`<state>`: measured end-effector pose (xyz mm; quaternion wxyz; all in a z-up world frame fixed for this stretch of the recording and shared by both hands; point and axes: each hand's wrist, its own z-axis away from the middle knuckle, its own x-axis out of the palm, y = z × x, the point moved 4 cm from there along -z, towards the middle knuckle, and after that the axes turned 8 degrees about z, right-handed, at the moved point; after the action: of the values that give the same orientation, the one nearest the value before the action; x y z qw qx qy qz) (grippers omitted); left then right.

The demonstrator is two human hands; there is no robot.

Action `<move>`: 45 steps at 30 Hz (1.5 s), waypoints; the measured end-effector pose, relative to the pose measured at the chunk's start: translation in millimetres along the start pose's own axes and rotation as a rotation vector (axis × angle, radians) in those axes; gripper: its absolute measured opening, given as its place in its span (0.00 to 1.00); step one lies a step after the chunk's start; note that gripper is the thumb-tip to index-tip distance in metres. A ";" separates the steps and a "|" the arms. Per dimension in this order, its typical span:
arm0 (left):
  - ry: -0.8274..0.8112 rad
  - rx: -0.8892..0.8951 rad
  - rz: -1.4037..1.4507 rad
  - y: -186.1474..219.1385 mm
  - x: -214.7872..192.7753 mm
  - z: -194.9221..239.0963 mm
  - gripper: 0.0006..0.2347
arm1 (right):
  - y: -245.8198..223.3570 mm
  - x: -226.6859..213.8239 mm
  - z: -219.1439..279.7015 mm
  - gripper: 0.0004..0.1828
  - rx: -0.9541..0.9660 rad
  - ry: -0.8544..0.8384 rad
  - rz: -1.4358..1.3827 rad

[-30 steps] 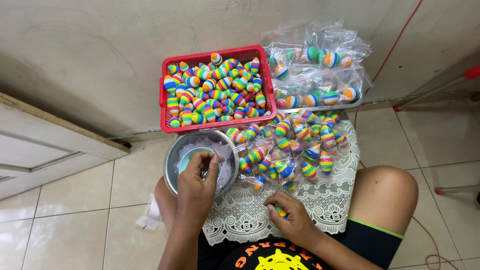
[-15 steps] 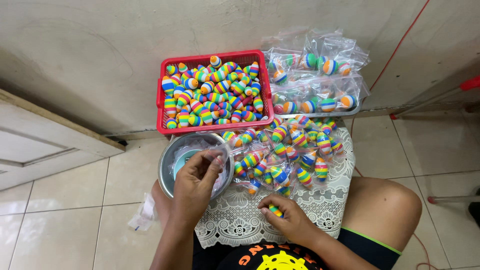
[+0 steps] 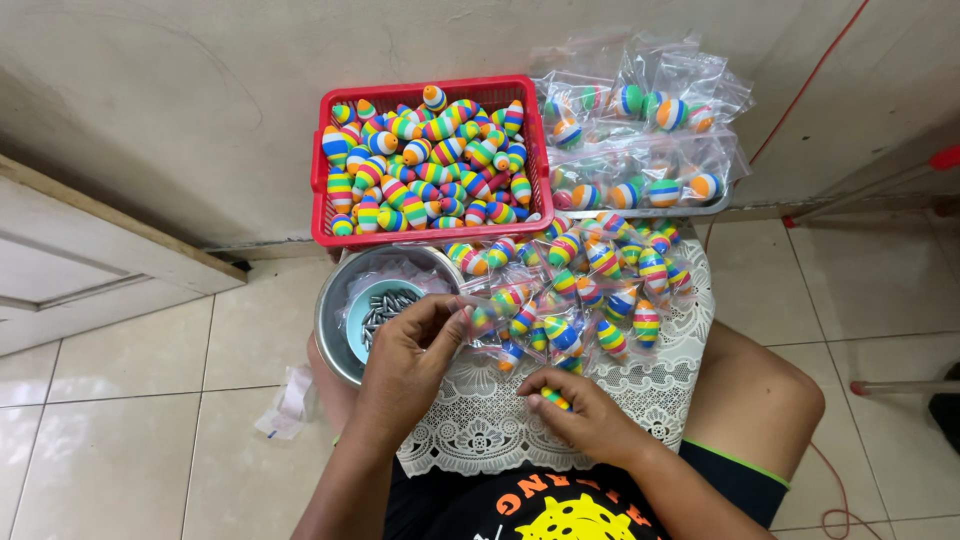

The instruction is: The person sits on the floor and repeatedly picks up small, colorful, striped toys from a red basket. They place each toy into a clear plastic bag, add a small metal clip from a bowl, and seal the bag before setting it aside.

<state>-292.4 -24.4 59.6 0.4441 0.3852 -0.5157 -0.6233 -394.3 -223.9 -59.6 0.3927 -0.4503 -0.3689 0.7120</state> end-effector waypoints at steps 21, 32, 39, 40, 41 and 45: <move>-0.057 0.529 -0.424 -0.4 38.3 10.1 0.16 | -104.7 -21.1 11.6 0.18 -0.881 0.549 0.633; -0.024 0.591 -0.416 4.2 38.2 4.2 0.15 | -101.4 -35.8 -4.0 0.13 -0.838 0.619 0.852; -0.005 0.704 -0.437 10.1 49.5 10.5 0.13 | -101.9 -47.4 -9.8 0.20 -0.807 0.609 0.536; -0.008 0.708 -0.439 5.9 48.0 11.4 0.13 | -100.7 -47.0 -9.4 0.20 -0.808 0.614 0.535; 0.027 0.677 -0.427 1.4 45.3 10.1 0.14 | -95.9 -51.4 -11.1 0.19 -0.712 0.617 0.379; 0.210 0.569 -0.341 -4.8 28.4 -1.7 0.20 | -66.2 -54.4 -20.9 0.10 -0.411 0.610 -0.153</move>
<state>-300.3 -51.6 53.9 0.2588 0.6363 -0.5485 -0.4768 -344.3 -241.1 10.9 0.4381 -0.6822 -0.4026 0.4250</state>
